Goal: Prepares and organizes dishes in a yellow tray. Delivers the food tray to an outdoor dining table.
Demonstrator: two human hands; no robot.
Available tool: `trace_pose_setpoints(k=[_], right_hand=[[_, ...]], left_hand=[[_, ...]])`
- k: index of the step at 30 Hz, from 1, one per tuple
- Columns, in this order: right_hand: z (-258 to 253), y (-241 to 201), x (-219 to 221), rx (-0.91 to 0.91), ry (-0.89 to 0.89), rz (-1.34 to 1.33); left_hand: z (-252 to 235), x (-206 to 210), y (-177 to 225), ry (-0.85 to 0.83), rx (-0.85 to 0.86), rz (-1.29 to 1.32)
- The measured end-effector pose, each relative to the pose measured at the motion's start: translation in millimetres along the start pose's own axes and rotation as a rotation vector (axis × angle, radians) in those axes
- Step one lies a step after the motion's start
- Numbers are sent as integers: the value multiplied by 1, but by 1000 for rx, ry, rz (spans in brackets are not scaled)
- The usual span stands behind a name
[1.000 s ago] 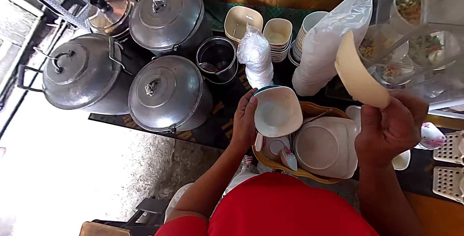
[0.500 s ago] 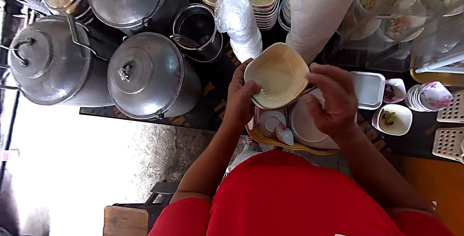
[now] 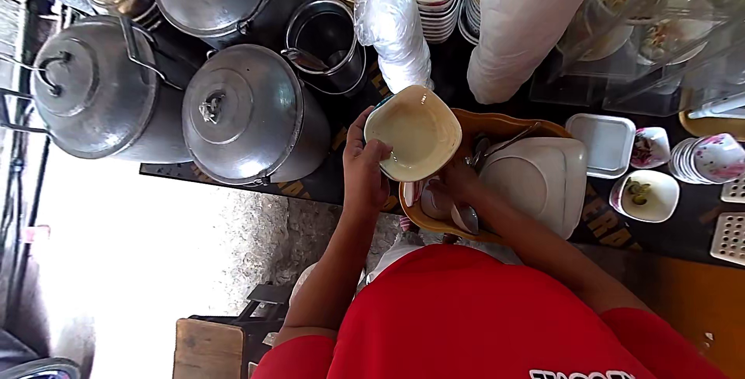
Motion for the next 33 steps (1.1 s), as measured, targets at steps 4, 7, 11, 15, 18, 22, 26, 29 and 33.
trace_pose_setpoints(k=[4,7,11,15,18,22,26,29,33], right_hand=[[-12,-1,3,-75,-174,-229],[1,-3,-22,-180,-182,-375],[60,10,-104,-141,148,-519],[148,-10,-175,-434,689,-343],[187,-41,-195,-774,898,-151],[184,-73,-192,-928,836,54],[173,-88,-186,-1013,734,85],[174,-80,-198,-1013,754,-201],[152,-34,-195,-545,890,-285]], left_hand=[[3,-14,0,60,-1,6],[2,-22,9,83,30,-10],[0,-26,25,92,75,-95],[-3,-18,23,40,80,-187],[-6,-6,11,-19,24,-203],[-6,18,-5,-146,-50,-85],[-3,30,-18,-261,-141,60],[-2,29,-22,-217,-189,110],[-6,20,-11,-163,-126,77]])
Point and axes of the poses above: each hand's wrist, its own z-axis away from the middle knuckle, its own x-axis out of the palm, y = z × x, the point moved 8 cm from there along -z, towards the middle knuckle, and after that the axes turned 8 degrees about z, right-handed, at the moved point
